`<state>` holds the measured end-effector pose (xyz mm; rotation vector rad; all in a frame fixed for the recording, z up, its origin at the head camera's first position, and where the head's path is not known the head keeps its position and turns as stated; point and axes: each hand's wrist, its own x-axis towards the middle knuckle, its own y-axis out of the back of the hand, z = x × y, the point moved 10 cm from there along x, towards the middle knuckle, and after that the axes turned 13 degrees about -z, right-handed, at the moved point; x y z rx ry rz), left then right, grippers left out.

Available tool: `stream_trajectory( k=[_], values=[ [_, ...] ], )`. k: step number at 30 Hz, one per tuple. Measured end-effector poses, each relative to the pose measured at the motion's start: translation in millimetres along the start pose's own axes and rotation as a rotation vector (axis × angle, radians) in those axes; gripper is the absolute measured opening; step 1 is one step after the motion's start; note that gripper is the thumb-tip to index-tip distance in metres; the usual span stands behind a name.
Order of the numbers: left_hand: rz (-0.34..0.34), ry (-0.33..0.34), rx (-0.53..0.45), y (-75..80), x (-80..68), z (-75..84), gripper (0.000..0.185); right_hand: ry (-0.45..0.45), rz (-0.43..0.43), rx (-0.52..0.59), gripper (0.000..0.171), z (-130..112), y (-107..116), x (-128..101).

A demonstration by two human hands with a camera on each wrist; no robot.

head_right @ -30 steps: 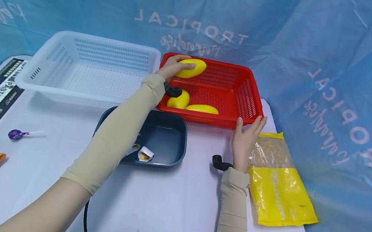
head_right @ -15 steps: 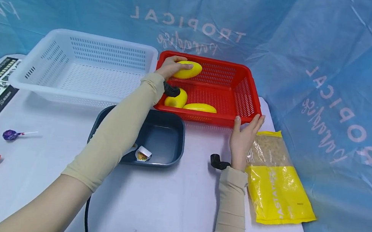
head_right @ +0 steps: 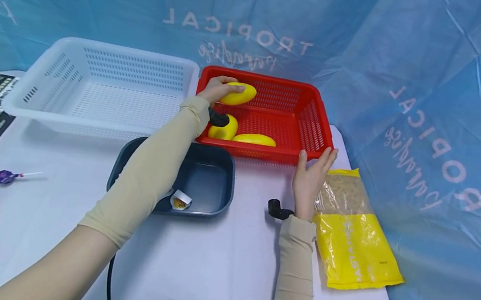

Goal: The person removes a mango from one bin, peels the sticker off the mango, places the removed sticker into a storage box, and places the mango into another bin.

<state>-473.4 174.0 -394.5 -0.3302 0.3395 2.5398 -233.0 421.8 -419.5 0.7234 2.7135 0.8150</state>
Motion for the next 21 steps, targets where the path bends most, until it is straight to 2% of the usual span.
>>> stream_trajectory(
  k=[8, 13, 17, 21],
  values=[
    [0.018, 0.034, -0.006, 1.0, 6.6, -5.0, 0.057, 0.017, 0.007, -0.001, 0.079, -2, 1, 3],
    [0.023, 0.085, 0.022, 1.0, 10.6, -10.8, 0.058, 0.010, 0.008, -0.003, 0.079, -2, 0, 3],
    [0.016, 0.119, 0.042, -0.5, 10.9, -15.4, 0.058, -0.005, 0.003, -0.004, 0.080, -1, 0, 1],
    [0.012, 0.123, 0.053, -2.8, 8.8, -15.7, 0.057, -0.014, 0.007, 0.000, 0.080, 0, 0, 1]
  ],
)
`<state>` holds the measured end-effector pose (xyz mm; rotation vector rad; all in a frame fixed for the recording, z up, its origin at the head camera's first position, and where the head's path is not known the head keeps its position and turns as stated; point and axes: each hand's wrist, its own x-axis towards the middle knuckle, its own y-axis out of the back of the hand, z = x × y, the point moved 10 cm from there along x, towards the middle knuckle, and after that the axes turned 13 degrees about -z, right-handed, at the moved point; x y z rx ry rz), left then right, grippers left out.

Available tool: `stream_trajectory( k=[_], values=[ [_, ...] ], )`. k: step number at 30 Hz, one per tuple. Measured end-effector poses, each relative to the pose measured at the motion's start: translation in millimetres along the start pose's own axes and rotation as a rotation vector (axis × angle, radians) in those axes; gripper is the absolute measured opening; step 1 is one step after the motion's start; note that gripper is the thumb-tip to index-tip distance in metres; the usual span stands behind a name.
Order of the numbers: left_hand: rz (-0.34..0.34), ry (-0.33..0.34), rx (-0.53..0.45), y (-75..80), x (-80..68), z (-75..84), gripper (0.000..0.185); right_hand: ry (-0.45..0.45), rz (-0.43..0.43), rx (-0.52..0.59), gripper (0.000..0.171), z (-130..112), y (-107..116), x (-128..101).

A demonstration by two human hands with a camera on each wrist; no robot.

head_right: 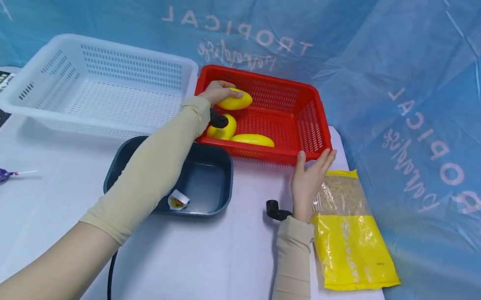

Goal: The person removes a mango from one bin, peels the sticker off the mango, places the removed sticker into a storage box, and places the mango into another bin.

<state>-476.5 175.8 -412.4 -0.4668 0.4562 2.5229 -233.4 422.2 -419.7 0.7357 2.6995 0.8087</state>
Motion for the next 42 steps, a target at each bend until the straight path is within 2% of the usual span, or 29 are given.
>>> stream_trajectory(
  k=[9, 19, 32, 38, 42],
  values=[
    [0.006, 0.018, 0.061, -0.3, -2.6, -0.5, 0.054, 0.061, 0.013, 0.005, 0.077, -3.4, 0.9, 2.1],
    [0.014, 0.016, 0.087, -0.6, 1.9, -2.5, 0.055, 0.045, 0.011, 0.003, 0.078, -0.7, -0.5, 1.6],
    [-0.001, 0.028, 0.097, -1.9, -6.7, -1.2, 0.055, 0.041, 0.009, -0.007, 0.079, -2.9, 0.1, 0.5],
    [-0.019, 0.026, 0.101, -2.9, -0.8, -5.5, 0.057, 0.036, 0.003, -0.013, 0.078, -2.0, -0.5, -0.2],
    [-0.006, 0.005, 0.136, -2.2, 2.2, -3.6, 0.056, 0.038, 0.011, -0.012, 0.078, -2.3, 0.7, -0.1]
  ],
)
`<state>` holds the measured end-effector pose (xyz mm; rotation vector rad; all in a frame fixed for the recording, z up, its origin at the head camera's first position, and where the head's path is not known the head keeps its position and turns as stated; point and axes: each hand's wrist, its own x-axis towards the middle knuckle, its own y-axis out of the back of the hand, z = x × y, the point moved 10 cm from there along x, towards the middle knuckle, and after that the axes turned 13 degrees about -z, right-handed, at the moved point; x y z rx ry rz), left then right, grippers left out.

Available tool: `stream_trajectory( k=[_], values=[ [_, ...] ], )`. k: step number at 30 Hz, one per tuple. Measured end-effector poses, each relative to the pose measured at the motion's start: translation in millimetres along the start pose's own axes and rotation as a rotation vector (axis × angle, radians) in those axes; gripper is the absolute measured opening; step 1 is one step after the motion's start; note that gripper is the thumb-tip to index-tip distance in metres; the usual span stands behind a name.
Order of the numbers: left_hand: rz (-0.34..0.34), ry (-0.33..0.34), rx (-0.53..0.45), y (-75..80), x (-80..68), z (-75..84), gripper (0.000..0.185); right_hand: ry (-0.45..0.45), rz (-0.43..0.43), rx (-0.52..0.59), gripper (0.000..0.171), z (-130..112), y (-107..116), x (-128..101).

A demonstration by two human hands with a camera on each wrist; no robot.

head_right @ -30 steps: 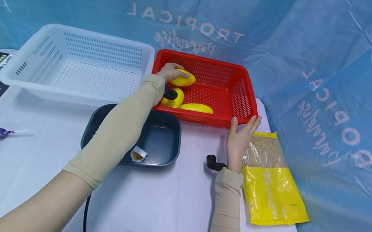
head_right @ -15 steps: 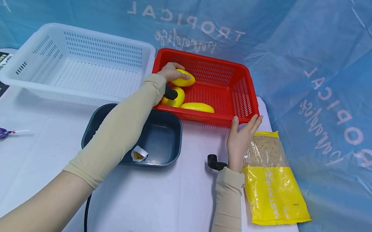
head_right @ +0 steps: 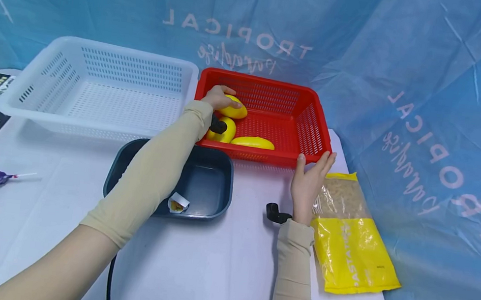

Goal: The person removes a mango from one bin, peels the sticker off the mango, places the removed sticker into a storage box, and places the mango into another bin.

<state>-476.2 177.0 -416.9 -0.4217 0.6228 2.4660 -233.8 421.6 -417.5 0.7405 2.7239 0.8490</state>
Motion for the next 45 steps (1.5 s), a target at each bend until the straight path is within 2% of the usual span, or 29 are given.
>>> stream_trajectory(
  k=[6, 14, 20, 30, 37, 41, 45],
  values=[
    [0.028, -0.026, 0.037, 1.6, 0.4, 1.1, 0.051, -0.001, -0.002, 0.005, 0.078, 0, -2, -1],
    [0.009, -0.014, 0.074, -0.8, 0.6, 0.0, 0.050, -0.004, -0.006, 0.016, 0.079, 2, -3, -3],
    [0.015, 0.012, 0.188, 1.0, 2.9, 0.3, 0.045, 0.005, 0.003, 0.009, 0.079, 1, -3, -3],
    [0.007, -0.017, 0.280, -1.0, 4.7, 2.7, 0.040, 0.014, -0.004, 0.010, 0.078, 0, -3, 0],
    [-0.055, -0.035, 0.471, -10.2, 1.8, 10.4, 0.045, 0.007, -0.001, 0.011, 0.079, 0, -2, -1],
    [-0.078, -0.035, 0.487, -12.8, -1.1, 12.4, 0.047, -0.002, -0.001, 0.014, 0.079, 1, -2, -1],
    [-0.075, -0.044, 0.455, -13.4, -1.3, 13.3, 0.050, -0.001, 0.000, 0.007, 0.079, 2, -1, -1]
  ],
)
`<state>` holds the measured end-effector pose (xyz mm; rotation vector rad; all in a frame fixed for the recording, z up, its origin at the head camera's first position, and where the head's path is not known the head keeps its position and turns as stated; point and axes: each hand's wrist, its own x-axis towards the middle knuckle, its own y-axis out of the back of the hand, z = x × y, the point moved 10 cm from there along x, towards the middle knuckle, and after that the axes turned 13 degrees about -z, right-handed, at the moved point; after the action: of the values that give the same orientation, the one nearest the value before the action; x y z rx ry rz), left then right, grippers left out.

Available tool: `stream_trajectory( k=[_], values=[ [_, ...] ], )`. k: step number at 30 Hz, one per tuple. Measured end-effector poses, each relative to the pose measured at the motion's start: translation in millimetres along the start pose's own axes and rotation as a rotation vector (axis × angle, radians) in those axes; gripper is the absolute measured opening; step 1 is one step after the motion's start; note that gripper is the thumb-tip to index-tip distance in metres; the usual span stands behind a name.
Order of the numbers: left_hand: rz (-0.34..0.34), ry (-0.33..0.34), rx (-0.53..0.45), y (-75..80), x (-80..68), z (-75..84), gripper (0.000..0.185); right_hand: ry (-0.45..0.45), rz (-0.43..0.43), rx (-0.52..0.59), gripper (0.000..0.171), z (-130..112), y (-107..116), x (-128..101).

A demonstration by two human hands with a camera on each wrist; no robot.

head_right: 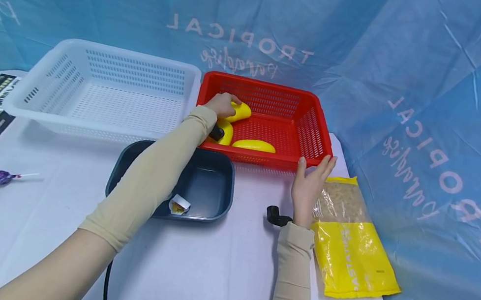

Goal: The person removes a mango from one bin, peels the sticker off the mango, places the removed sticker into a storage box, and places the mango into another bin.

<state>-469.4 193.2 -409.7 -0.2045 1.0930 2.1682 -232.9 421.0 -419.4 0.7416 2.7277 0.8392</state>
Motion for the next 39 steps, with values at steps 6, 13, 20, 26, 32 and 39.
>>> stream_trajectory(
  k=[6, 13, 20, 26, 32, 39],
  values=[
    [0.051, -0.033, -0.046, 5.0, -4.8, 0.3, 0.054, -0.012, -0.014, -0.004, 0.079, 0, -3, -1],
    [0.065, -0.061, -0.057, 7.6, -10.4, 1.8, 0.056, -0.022, -0.027, -0.002, 0.079, -2, -6, -1],
    [0.045, -0.101, -0.077, 8.4, -22.4, 9.0, 0.060, -0.006, -0.016, -0.018, 0.077, -3, -4, 0],
    [0.023, -0.125, -0.070, 11.8, -34.3, 16.9, 0.065, -0.007, -0.023, -0.009, 0.077, -3, -2, 0],
    [-0.025, -0.135, -0.060, 12.0, -42.7, 24.0, 0.066, -0.006, -0.032, -0.002, 0.077, -2, -2, -2],
    [-0.045, -0.219, -0.012, 7.9, -59.7, 43.6, 0.065, 0.009, -0.023, -0.006, 0.077, -5, 0, -1]
  ],
)
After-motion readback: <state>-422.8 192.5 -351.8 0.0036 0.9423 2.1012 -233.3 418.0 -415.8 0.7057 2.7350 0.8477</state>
